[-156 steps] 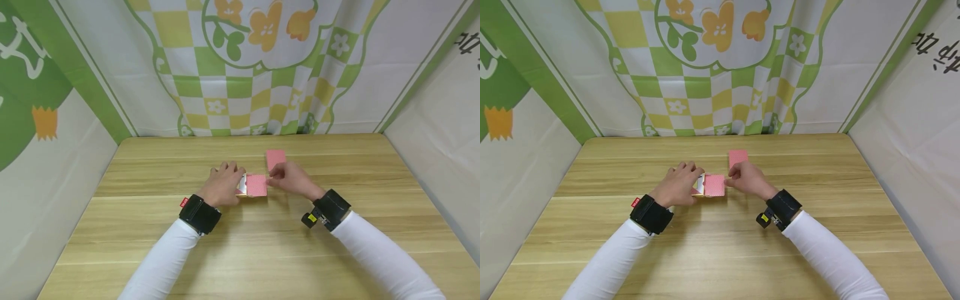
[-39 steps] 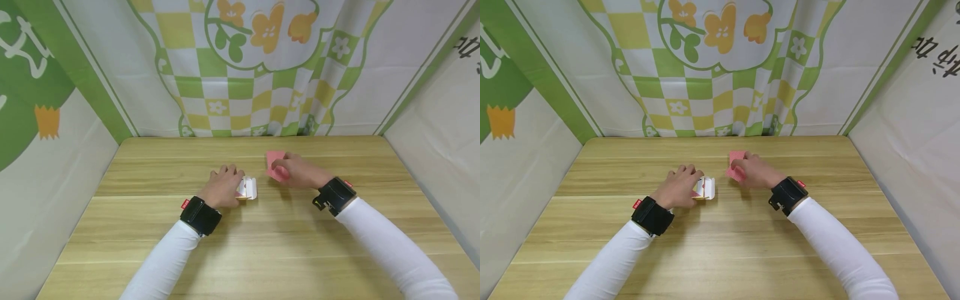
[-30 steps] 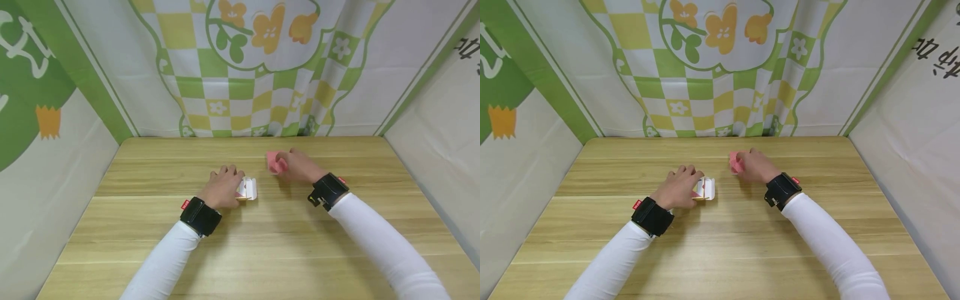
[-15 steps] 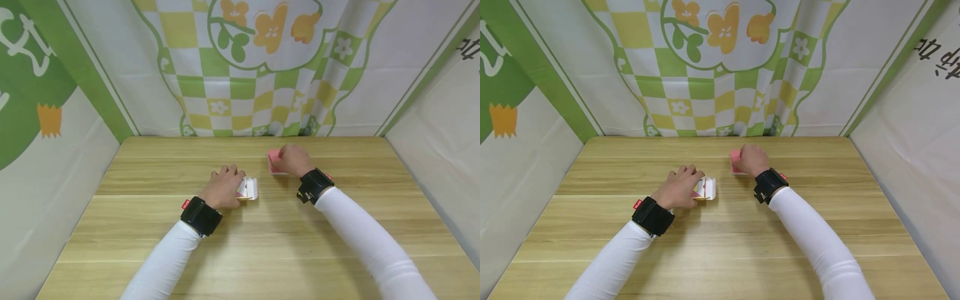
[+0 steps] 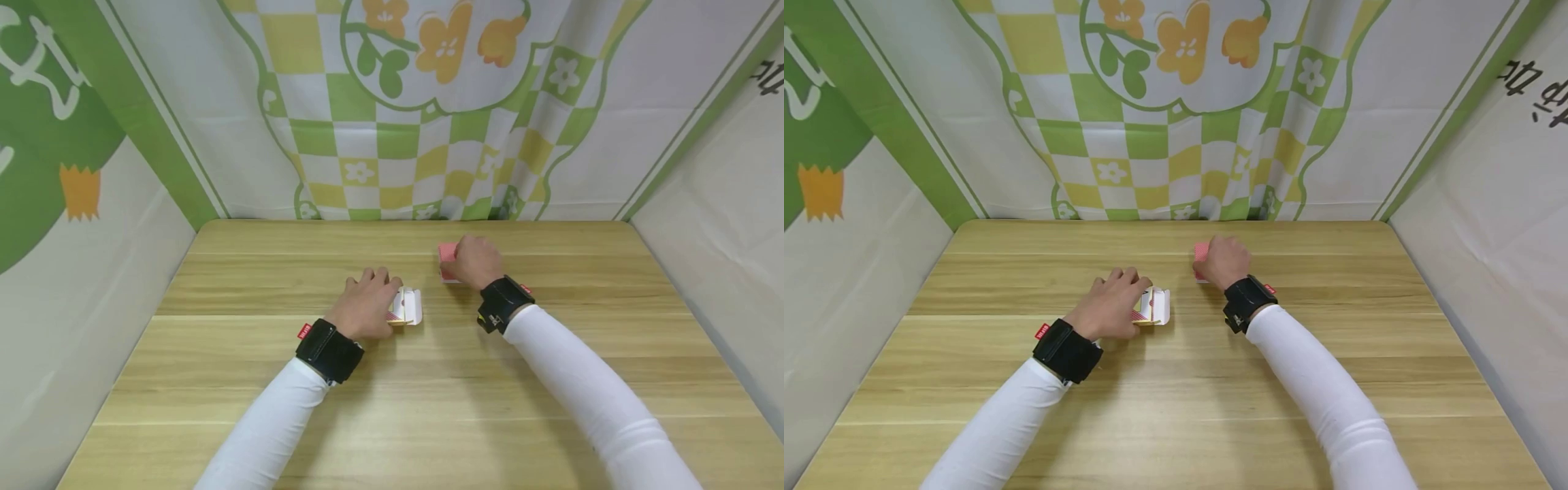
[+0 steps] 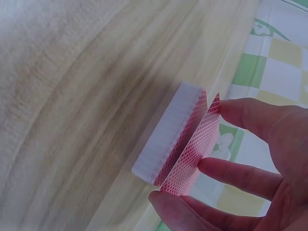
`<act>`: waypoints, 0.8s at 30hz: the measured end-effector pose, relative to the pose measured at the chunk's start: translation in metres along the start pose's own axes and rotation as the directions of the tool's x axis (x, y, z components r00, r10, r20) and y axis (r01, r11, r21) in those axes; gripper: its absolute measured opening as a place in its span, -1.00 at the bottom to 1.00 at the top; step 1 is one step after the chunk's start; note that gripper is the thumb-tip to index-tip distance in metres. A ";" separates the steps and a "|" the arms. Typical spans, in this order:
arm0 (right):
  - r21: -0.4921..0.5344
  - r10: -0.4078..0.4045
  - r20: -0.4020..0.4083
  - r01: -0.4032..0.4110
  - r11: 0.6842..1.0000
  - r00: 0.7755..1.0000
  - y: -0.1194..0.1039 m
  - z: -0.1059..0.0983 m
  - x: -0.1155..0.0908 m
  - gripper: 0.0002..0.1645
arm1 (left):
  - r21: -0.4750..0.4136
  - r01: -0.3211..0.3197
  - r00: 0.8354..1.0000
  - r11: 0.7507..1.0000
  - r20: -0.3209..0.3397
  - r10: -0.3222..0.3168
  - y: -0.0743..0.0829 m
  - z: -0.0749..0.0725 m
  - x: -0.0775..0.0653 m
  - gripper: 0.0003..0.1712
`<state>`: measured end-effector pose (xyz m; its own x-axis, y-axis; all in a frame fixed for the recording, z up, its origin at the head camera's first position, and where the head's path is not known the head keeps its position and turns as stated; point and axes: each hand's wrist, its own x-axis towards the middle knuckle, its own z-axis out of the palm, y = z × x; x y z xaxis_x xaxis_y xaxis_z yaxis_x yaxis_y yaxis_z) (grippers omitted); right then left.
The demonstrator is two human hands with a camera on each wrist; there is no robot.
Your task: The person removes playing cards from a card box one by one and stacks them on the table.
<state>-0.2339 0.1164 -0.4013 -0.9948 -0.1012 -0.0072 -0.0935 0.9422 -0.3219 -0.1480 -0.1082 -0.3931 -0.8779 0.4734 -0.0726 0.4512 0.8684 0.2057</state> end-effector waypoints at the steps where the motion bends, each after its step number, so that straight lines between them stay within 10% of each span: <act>1: 0.000 0.005 0.001 -0.005 1.000 1.000 -0.001 0.000 0.000 -0.39 | -0.001 0.000 1.000 1.000 0.000 0.000 0.000 0.000 0.000 -0.12; 24: -0.071 0.017 -0.018 -0.018 0.997 1.000 -0.004 0.007 0.005 -0.41 | -0.006 0.009 1.000 1.000 0.001 -0.009 -0.001 0.000 -0.002 -0.12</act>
<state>-0.2380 0.1103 -0.4069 -0.9968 -0.0795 0.0046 -0.0781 0.9641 -0.2538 -0.1468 -0.1100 -0.3936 -0.8816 0.4660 -0.0749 0.4427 0.8715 0.2109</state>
